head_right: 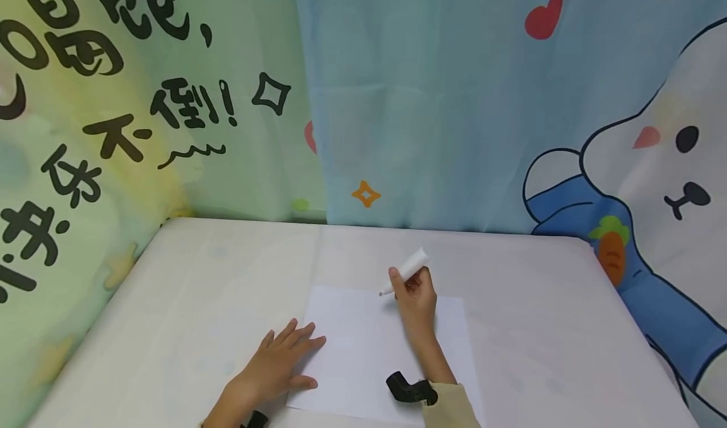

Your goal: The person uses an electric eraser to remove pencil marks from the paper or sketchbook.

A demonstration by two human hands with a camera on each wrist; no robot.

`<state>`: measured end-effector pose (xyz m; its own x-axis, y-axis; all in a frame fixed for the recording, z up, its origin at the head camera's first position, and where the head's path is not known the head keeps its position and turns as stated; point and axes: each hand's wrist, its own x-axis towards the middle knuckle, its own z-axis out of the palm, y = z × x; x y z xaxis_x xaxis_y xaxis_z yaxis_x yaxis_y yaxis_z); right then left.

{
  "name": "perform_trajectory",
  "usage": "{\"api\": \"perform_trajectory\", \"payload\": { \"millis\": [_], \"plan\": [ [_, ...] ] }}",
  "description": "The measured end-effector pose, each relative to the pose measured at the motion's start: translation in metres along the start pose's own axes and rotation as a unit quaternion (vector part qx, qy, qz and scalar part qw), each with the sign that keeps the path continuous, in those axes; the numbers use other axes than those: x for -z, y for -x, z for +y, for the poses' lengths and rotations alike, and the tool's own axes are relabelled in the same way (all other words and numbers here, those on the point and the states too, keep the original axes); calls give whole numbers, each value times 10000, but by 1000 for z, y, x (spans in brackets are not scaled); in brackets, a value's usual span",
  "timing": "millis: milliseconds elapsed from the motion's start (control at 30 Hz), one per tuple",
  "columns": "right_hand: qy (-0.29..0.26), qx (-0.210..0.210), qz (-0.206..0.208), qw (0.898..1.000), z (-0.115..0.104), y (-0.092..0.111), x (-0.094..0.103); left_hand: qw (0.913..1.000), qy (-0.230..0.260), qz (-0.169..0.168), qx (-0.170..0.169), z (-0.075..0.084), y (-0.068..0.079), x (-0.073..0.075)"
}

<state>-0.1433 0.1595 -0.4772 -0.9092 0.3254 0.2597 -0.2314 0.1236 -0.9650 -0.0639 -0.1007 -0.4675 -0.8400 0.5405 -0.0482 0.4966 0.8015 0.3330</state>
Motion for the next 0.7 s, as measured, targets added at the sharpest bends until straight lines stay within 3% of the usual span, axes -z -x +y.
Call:
{"api": "perform_trajectory", "payload": {
  "millis": [167, 333, 433, 633, 700],
  "plan": [
    [879, -169, -199, 9958, -10, 3, 22, 10000, 6, 24, -56, -7, 1, 1],
    [2061, -351, -443, 9769, -13, 5, 55, 10000, -5, 4, -90, -8, 1, 1],
    [2710, -606, -673, 9583, -14, 3, 77, 9999, 1, 26, -103, -7, 0, 1],
    [4066, -757, -1378, 9000, -16, 2, 116, 9999, 139, -68, 13, -1, -2, 0],
    [4283, -847, -1565, 8859, -18, 3, 125, 9998, 164, -61, 57, 1, -4, 0]
  ]
}}
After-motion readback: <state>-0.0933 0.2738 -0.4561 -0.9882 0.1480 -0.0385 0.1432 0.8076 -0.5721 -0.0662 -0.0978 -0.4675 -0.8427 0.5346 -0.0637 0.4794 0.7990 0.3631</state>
